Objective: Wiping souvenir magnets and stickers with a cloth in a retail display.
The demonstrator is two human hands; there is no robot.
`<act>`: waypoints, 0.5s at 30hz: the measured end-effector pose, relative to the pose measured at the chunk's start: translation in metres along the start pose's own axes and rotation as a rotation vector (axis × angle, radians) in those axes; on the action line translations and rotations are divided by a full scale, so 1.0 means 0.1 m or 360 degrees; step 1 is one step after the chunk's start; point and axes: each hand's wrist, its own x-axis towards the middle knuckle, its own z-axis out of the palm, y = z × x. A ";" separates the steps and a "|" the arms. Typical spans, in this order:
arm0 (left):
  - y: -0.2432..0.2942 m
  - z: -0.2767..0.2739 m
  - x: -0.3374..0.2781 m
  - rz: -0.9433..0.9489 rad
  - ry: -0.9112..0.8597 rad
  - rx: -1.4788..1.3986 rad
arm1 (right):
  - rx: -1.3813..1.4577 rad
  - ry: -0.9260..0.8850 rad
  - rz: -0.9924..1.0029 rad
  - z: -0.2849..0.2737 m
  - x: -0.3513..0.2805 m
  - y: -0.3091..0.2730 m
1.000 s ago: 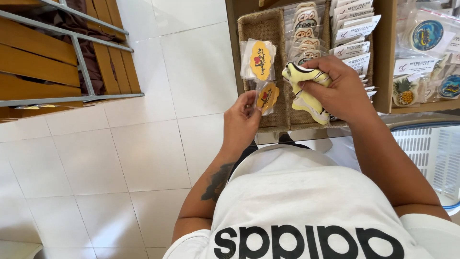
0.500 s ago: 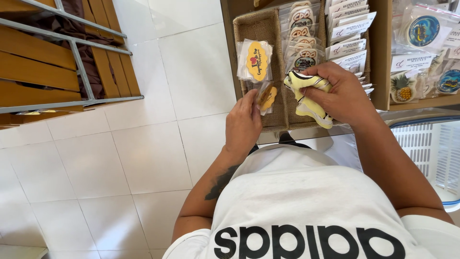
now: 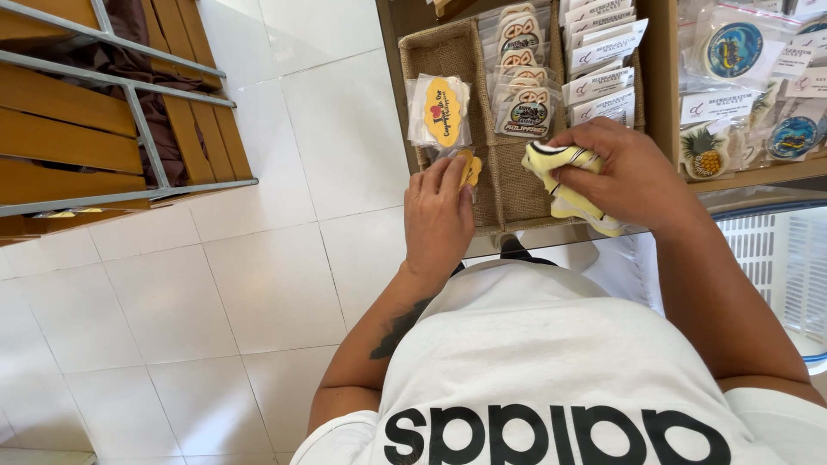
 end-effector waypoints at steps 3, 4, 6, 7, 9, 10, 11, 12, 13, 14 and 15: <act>0.14 0.02 0.10 0.0094 0.0025 0.0027 | -0.0088 -0.0018 -0.0047 0.03 -0.02 0.10; 0.12 0.10 0.14 0.0103 0.0023 0.0025 | -0.0087 -0.0010 -0.0043 0.04 -0.04 0.12; 0.08 0.26 0.23 0.0261 -0.0031 0.0171 | 0.0065 0.0042 -0.0068 0.06 -0.06 0.17; 0.10 0.29 0.32 0.0268 -0.0033 0.0170 | 0.0067 0.0048 -0.0064 0.05 -0.05 0.18; 0.15 0.36 0.49 0.0294 -0.0076 0.0196 | 0.0046 0.0014 -0.0021 0.05 -0.06 0.21; 0.16 0.40 0.57 0.0301 -0.0083 0.0193 | 0.0049 0.0019 -0.0012 0.04 -0.06 0.20; 0.17 0.44 0.65 0.0297 -0.0120 0.0250 | 0.0061 0.0002 -0.0007 0.04 -0.06 0.19; 0.18 0.48 0.73 0.0295 -0.0157 0.0306 | 0.0072 -0.0014 -0.0001 0.03 -0.06 0.19; 0.16 0.55 0.80 0.0304 -0.0164 0.0302 | 0.0076 -0.0007 0.0008 0.02 -0.05 0.19; 0.14 0.61 0.85 0.0309 -0.0196 0.0365 | 0.0070 -0.0028 0.0009 0.01 -0.05 0.19; 0.12 0.67 0.90 0.0314 -0.0227 0.0429 | 0.0065 -0.0049 0.0010 0.00 -0.04 0.19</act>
